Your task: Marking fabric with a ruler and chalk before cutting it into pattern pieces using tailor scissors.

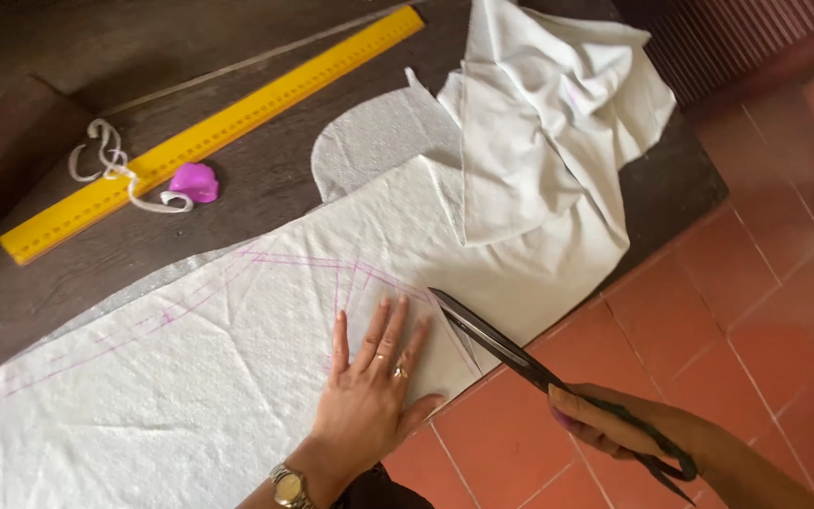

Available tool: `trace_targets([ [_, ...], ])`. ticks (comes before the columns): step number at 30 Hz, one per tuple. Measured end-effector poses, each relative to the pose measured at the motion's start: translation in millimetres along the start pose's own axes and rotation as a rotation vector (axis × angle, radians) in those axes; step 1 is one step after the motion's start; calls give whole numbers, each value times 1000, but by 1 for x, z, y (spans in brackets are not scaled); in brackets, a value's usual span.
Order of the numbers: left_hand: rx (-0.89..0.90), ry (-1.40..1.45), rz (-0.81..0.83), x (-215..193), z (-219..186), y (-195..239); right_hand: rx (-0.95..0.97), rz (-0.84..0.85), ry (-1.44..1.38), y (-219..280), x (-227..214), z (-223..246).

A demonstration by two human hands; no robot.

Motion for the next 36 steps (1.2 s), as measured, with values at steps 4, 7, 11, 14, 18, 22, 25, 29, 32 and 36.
trace_targets([
  [4, 32, 127, -135, -10, 3, 7, 285, -191, 81, 28, -7, 29],
  [7, 25, 186, -125, -9, 9, 7, 68, -9, 344, 3, -10, 40],
  [11, 49, 159, -168, -7, 10, 10, -134, 51, 618, -13, -21, 53],
  [14, 46, 151, -172, -7, 9, 11, -130, 23, 695, -4, -17, 70],
  [18, 50, 153, -166, -7, 9, 11, 28, -64, 766, -8, -26, 64],
  [22, 52, 144, -170, -10, 9, 11, 17, -100, 790, -19, -36, 54],
  [25, 47, 165, -163, -7, 10, 11, 23, -116, 821, -26, -39, 49],
  [29, 45, 159, -171, -9, 10, 11, -67, -95, 778, -28, -36, 49],
  [32, 52, 167, -170, -10, 10, 11, -3, -133, 734, -27, -41, 44],
  [36, 51, 170, -163, -7, 10, 11, -108, -124, 709, -33, -44, 42],
])
Point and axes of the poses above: each hand's wrist, its own y-axis away from the middle knuckle, its own x-axis out of the palm, z = x × y, the point moved 10 cm from there along -y, towards the middle knuckle, and after that the axes turned 5 degrees about z, right-handed, at the moved point
